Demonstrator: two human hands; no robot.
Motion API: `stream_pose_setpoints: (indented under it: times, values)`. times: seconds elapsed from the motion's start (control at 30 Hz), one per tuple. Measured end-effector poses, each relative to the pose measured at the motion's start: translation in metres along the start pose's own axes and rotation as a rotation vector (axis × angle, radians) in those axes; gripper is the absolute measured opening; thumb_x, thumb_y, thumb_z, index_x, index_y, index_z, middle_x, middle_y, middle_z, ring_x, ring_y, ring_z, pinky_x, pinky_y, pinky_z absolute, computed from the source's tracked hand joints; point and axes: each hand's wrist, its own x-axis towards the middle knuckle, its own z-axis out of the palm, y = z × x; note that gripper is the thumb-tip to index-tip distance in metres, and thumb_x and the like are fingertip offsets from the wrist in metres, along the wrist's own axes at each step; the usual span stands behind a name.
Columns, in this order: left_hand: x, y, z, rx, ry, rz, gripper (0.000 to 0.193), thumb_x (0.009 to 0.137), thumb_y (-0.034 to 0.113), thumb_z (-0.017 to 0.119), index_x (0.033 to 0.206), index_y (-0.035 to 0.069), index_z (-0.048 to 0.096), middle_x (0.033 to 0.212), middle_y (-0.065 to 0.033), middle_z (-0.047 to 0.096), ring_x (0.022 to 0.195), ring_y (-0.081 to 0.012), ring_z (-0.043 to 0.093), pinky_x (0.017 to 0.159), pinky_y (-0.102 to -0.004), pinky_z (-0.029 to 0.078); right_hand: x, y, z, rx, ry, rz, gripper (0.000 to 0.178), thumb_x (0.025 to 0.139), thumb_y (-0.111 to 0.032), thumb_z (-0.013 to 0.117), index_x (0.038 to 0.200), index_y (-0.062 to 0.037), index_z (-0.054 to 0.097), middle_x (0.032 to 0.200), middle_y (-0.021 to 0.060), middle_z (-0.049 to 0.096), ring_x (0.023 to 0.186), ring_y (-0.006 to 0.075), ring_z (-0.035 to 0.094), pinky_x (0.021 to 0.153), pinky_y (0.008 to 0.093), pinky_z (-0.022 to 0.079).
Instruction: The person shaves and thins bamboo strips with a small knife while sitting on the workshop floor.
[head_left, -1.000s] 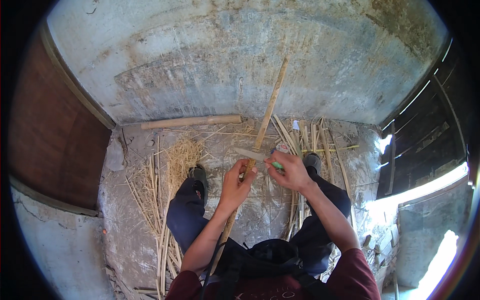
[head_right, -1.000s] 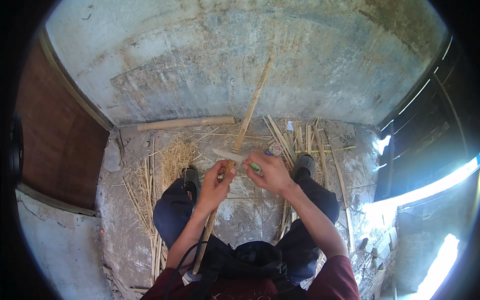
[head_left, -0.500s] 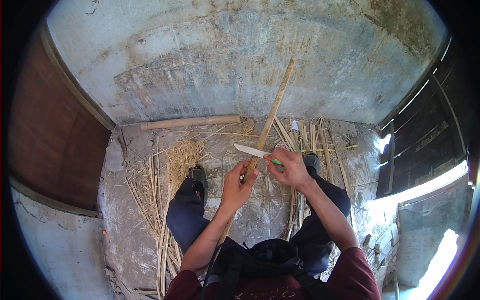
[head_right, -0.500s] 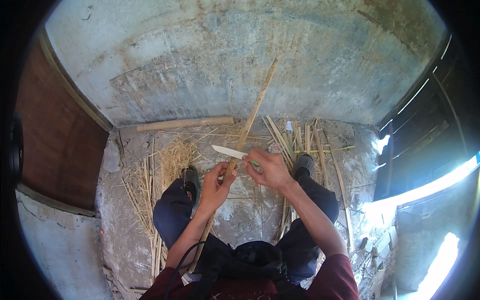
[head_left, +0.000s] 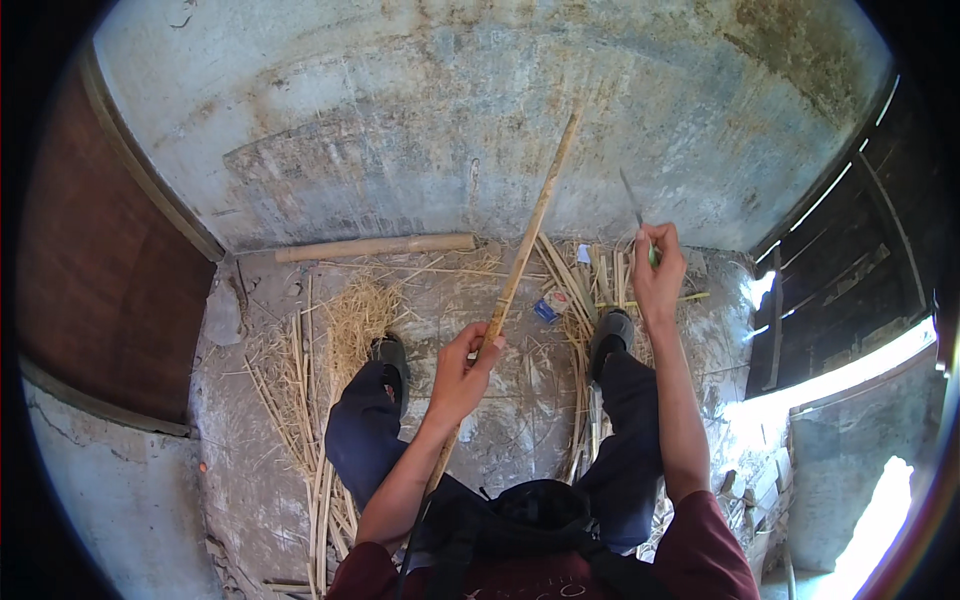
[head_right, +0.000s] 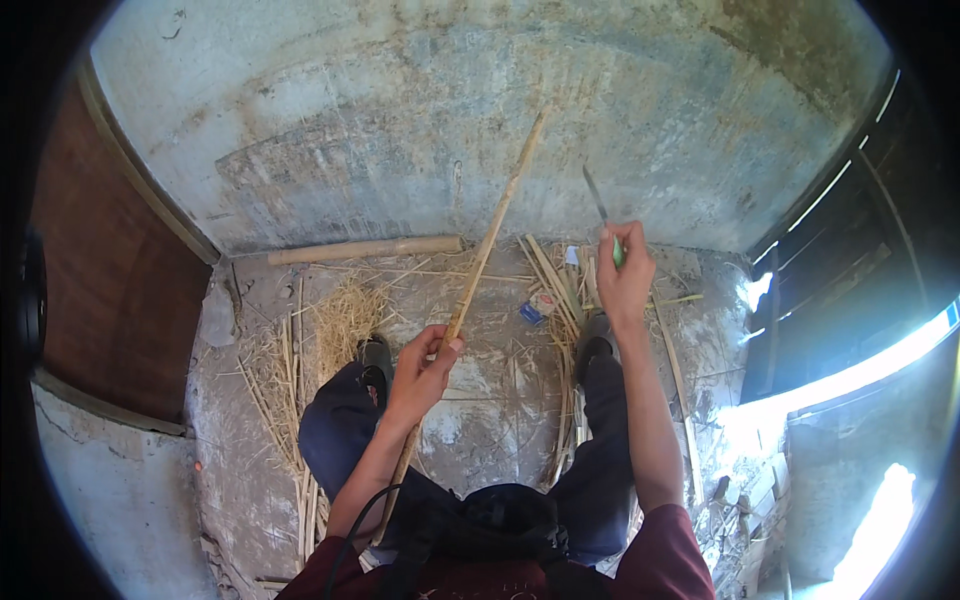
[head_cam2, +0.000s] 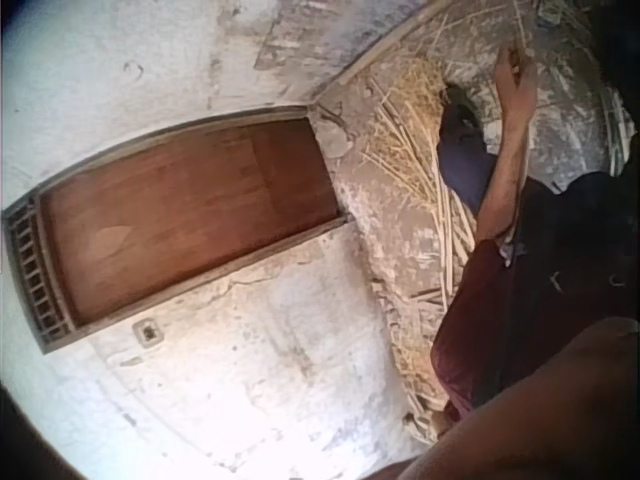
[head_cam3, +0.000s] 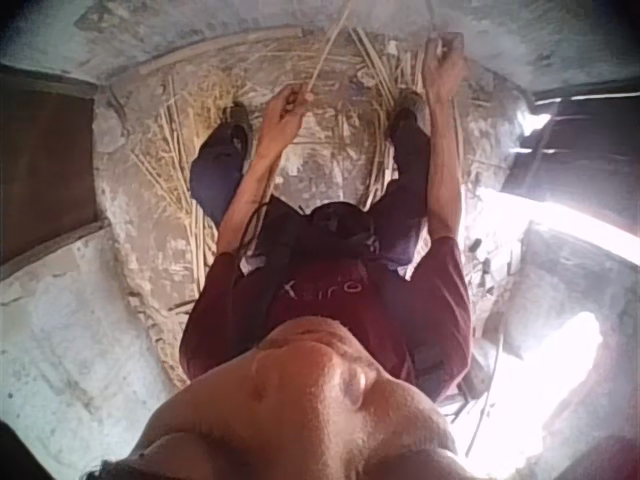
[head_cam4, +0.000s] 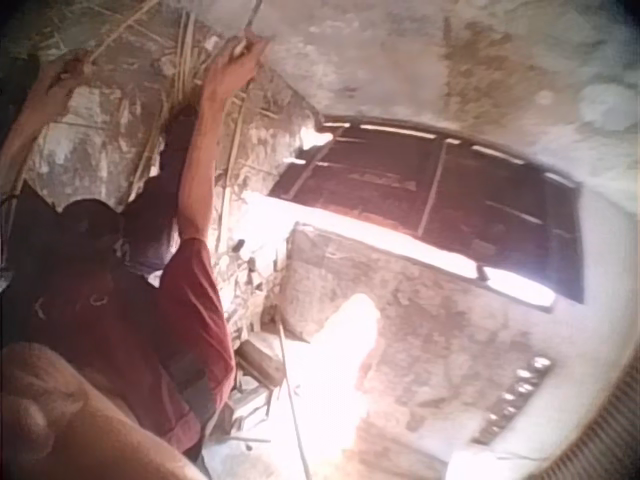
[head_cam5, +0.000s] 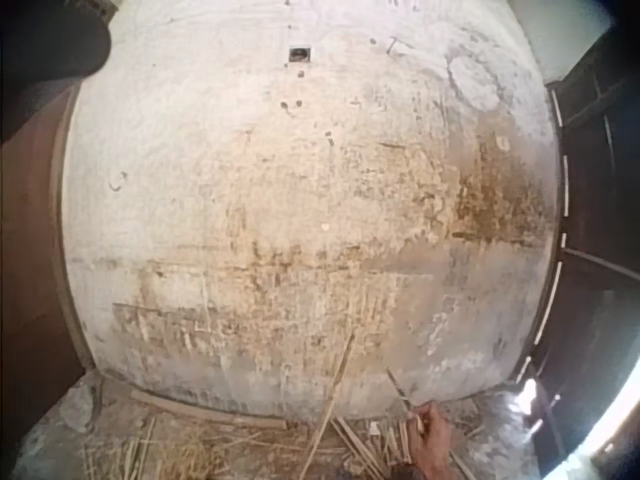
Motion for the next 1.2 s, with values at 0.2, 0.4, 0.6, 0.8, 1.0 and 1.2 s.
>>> stream_pose_setpoints:
  times: [0.2,0.4,0.6,0.8,1.0,1.2]
  values:
    - [0.002,0.021,-0.006,-0.354,-0.162,-0.205,0.031,0.114,0.028,0.048,0.125,0.003,0.063,0.075,0.0053,0.046,0.047,-0.0022,0.036,0.042,-0.0226,0.03,-0.048,-0.046,0.005,0.168,-0.248,0.079,0.013,0.098,-0.006,0.066,0.11,-0.0016,0.063,0.088,0.0163,0.073,0.075,0.0299,0.074,0.071,0.0416,0.056]
    - [0.008,0.018,0.0,-0.374,-0.208,-0.189,0.036,0.117,0.03,0.04,0.126,0.003,0.061,0.075,0.0056,0.041,0.046,-0.0027,0.034,0.04,-0.023,0.029,-0.081,-0.033,0.031,0.148,-0.506,-0.261,0.027,0.084,0.004,0.065,0.109,-0.0041,0.065,0.091,0.0167,0.067,0.084,0.0373,0.071,0.076,0.0444,0.055]
    - [0.005,0.01,0.005,-0.329,-0.21,-0.193,0.034,0.117,0.031,0.041,0.124,0.003,0.06,0.073,0.0055,0.039,0.045,-0.0026,0.032,0.038,-0.0227,0.027,-0.087,-0.041,0.036,0.052,-0.6,-0.324,0.029,0.079,0.005,0.063,0.106,-0.0053,0.066,0.096,0.0144,0.065,0.085,0.0402,0.067,0.074,0.0502,0.053]
    - [0.002,-0.003,0.019,-0.136,-0.175,-0.064,0.035,0.117,0.032,0.041,0.121,0.004,0.06,0.073,0.0044,0.043,0.05,-0.0045,0.035,0.045,-0.024,0.029,-0.09,-0.038,0.046,-0.037,-0.604,-0.377,0.03,0.075,0.003,0.065,0.104,-0.0053,0.068,0.093,0.013,0.068,0.084,0.0375,0.071,0.074,0.0488,0.056]
    - [-0.003,-0.005,0.027,0.215,-0.082,0.17,0.034,0.116,0.027,0.04,0.115,0.0,0.061,0.067,-0.0034,0.048,0.056,-0.0143,0.044,0.056,-0.0354,0.038,-0.095,-0.041,0.05,-0.204,-0.664,-0.359,0.022,0.077,-0.003,0.066,0.098,-0.0066,0.069,0.089,0.0115,0.069,0.079,0.0381,0.073,0.069,0.0506,0.057]
    - [-0.006,0.013,0.026,0.32,-0.095,0.115,0.022,0.114,0.018,0.043,0.116,0.0,0.056,0.078,-0.0299,0.063,0.076,-0.0525,0.063,0.066,-0.056,0.043,-0.089,-0.04,0.051,-0.242,-0.676,-0.37,0.018,0.077,-0.005,0.067,0.094,-0.0067,0.067,0.087,0.0126,0.07,0.08,0.0382,0.073,0.072,0.0513,0.056]
